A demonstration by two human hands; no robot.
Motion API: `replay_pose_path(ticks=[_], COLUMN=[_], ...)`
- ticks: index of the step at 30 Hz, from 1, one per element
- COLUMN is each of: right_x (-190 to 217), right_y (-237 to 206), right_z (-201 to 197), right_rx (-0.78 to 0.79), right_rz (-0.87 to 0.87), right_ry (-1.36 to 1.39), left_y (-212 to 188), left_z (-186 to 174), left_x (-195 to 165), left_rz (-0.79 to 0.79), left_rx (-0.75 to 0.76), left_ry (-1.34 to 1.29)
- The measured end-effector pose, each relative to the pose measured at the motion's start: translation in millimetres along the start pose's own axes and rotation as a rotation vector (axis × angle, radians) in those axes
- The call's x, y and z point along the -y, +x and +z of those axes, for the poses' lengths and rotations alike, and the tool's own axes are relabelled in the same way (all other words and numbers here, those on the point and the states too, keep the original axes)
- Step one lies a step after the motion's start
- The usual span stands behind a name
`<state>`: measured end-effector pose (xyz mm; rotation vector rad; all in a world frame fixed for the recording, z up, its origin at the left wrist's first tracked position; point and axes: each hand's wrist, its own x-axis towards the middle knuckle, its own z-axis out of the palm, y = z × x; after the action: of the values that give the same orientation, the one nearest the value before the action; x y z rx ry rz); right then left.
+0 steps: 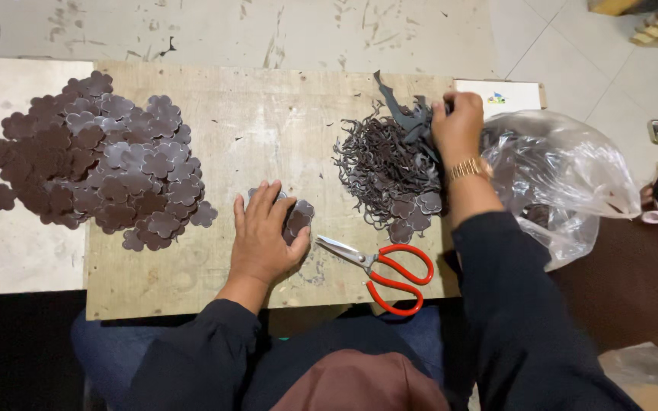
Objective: The person trims the edges of dark brown flower-shaped leather pieces using red-handled scissors. They hold each piece in the left hand and cut with the right, then place the trimmed pieces into a growing pile on the left side of the table.
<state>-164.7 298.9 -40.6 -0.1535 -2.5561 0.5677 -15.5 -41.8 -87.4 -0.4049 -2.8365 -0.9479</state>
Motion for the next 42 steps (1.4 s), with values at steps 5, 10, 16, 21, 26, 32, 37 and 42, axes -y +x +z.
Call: replay_pose_path(ticks=[5,10,16,21,26,32,37,42], right_x=[14.0,60.5,56.4,11.6,-21.6,-21.4,-30.4,-34.7], right_y=[-46.3,-95.5,-83.6,-68.6,-95.0,-134.5,-126.7,-125.3], right_z=[-29.4,-25.3,6.5,-21.7,-73.0,-87.4,-73.1,-85.5], right_rx=[0.069,0.299,0.414,0.265,0.470,0.397,0.340,0.275], right_rz=[-0.103,-0.680,-0.485,-0.390,-0.134,-0.244,-0.234,-0.296], right_ry=[-0.067,-0.035,-0.176,0.106,0.008,-0.009,0.005,-0.162], left_y=[-0.4,1.9,8.0,9.9,9.6,10.2,-11.7,-30.6], left_z=[1.9,4.0,8.4,12.1,15.7,16.9,9.1,1.6], left_x=[-1.7,-2.3,1.5,1.9,0.5,1.8,9.5,14.3], left_rz=[0.004,0.021,0.027,0.019,0.007,0.071,-0.008,-0.101], left_rx=[-0.014,-0.035,-0.048,-0.031,-0.008,-0.095,-0.143,-0.059], left_ry=[-0.015,0.000,0.009,0.012,0.008,-0.056,-0.045,0.076])
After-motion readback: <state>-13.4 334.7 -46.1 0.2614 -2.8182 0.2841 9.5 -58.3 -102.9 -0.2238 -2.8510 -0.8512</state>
